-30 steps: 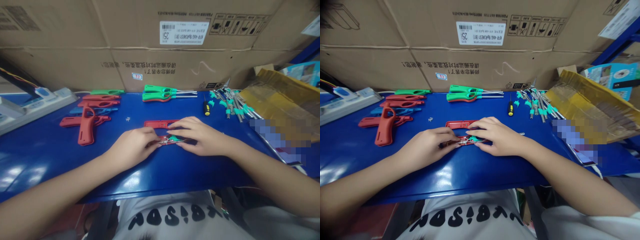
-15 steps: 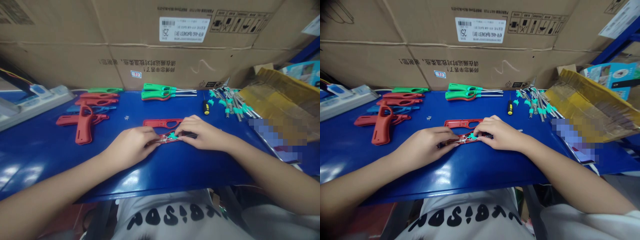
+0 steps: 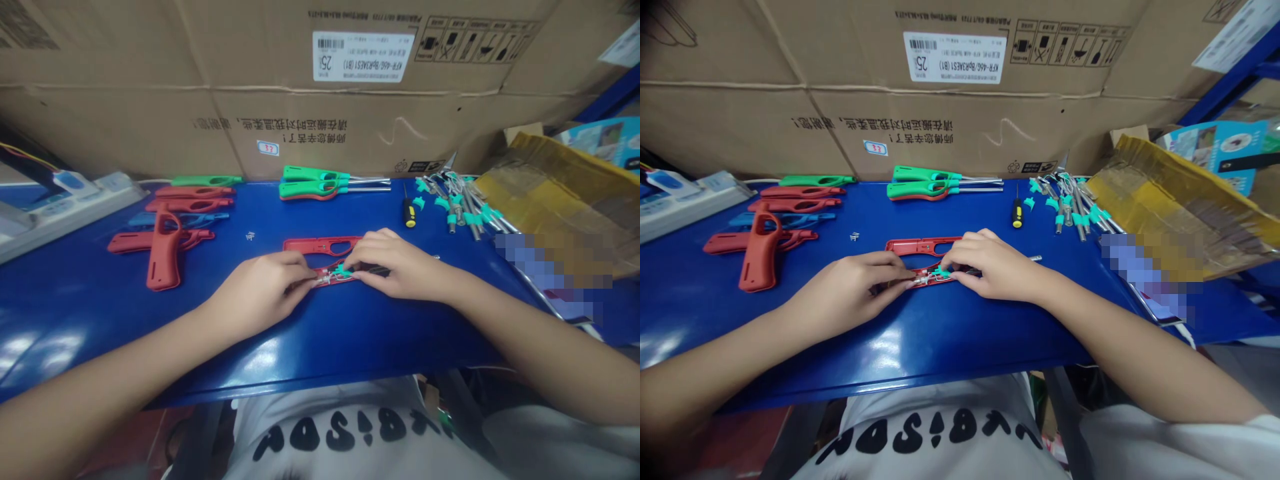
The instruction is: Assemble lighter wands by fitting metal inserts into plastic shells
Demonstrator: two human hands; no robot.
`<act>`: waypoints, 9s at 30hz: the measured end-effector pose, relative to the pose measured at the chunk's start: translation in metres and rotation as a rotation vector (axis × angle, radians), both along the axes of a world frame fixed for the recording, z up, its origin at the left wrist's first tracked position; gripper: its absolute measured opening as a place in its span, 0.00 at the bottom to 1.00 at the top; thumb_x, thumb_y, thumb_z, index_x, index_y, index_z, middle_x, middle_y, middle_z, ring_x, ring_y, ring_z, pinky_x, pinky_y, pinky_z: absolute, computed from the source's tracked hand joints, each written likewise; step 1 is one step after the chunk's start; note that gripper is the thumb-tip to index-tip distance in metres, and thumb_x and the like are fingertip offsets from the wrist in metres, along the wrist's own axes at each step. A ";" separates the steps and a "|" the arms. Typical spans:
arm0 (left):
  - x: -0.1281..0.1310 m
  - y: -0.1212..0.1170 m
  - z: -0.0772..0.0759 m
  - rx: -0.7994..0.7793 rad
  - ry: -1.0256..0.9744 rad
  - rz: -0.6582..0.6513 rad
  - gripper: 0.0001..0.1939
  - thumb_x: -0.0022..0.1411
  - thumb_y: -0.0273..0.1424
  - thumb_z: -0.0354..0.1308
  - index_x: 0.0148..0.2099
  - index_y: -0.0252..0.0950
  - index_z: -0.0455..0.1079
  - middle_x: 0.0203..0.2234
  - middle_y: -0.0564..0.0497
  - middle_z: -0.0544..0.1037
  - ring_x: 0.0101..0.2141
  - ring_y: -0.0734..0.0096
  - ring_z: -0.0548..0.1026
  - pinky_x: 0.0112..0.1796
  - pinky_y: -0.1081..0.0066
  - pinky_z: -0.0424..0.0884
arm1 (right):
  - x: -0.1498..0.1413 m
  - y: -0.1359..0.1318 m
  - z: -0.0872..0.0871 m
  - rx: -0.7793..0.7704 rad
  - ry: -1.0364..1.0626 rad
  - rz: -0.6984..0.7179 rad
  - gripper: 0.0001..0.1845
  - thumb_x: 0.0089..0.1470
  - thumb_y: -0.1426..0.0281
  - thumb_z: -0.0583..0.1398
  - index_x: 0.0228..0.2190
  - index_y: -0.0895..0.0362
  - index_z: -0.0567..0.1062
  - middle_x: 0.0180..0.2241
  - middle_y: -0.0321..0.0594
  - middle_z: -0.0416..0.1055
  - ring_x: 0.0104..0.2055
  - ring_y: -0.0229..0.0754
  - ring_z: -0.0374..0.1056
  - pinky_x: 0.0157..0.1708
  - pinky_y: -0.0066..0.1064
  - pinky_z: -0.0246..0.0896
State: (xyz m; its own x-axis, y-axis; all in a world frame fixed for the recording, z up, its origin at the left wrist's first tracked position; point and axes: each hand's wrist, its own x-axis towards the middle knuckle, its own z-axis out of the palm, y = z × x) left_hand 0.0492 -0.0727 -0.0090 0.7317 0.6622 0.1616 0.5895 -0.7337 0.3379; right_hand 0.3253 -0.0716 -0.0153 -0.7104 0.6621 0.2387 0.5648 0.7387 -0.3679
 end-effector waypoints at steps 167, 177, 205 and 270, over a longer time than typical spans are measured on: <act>-0.002 0.017 -0.006 0.155 0.005 -0.117 0.14 0.75 0.33 0.48 0.51 0.31 0.72 0.40 0.42 0.78 0.41 0.59 0.76 0.43 0.62 0.74 | -0.002 0.001 0.005 0.357 -0.201 -0.030 0.17 0.68 0.59 0.56 0.38 0.57 0.79 0.33 0.39 0.81 0.34 0.41 0.72 0.39 0.36 0.51; -0.003 0.020 -0.006 0.181 -0.112 -0.030 0.21 0.73 0.42 0.53 0.60 0.36 0.67 0.47 0.43 0.77 0.45 0.61 0.77 0.45 0.64 0.74 | 0.002 0.000 0.002 0.156 -0.109 -0.192 0.19 0.69 0.61 0.53 0.35 0.56 0.80 0.30 0.38 0.81 0.28 0.40 0.69 0.36 0.34 0.56; -0.005 0.028 -0.001 0.191 0.089 -0.103 0.21 0.74 0.45 0.48 0.49 0.36 0.76 0.33 0.47 0.78 0.36 0.64 0.75 0.35 0.70 0.70 | 0.017 0.005 0.019 0.135 -0.298 -0.169 0.11 0.66 0.68 0.57 0.36 0.56 0.79 0.34 0.40 0.80 0.35 0.43 0.74 0.40 0.36 0.57; -0.001 0.015 -0.007 -0.005 -0.020 0.049 0.18 0.69 0.37 0.56 0.58 0.37 0.70 0.47 0.44 0.74 0.46 0.58 0.75 0.48 0.59 0.75 | 0.045 0.023 0.018 0.137 -0.170 -0.366 0.17 0.63 0.55 0.58 0.40 0.56 0.75 0.41 0.47 0.74 0.43 0.50 0.70 0.44 0.40 0.63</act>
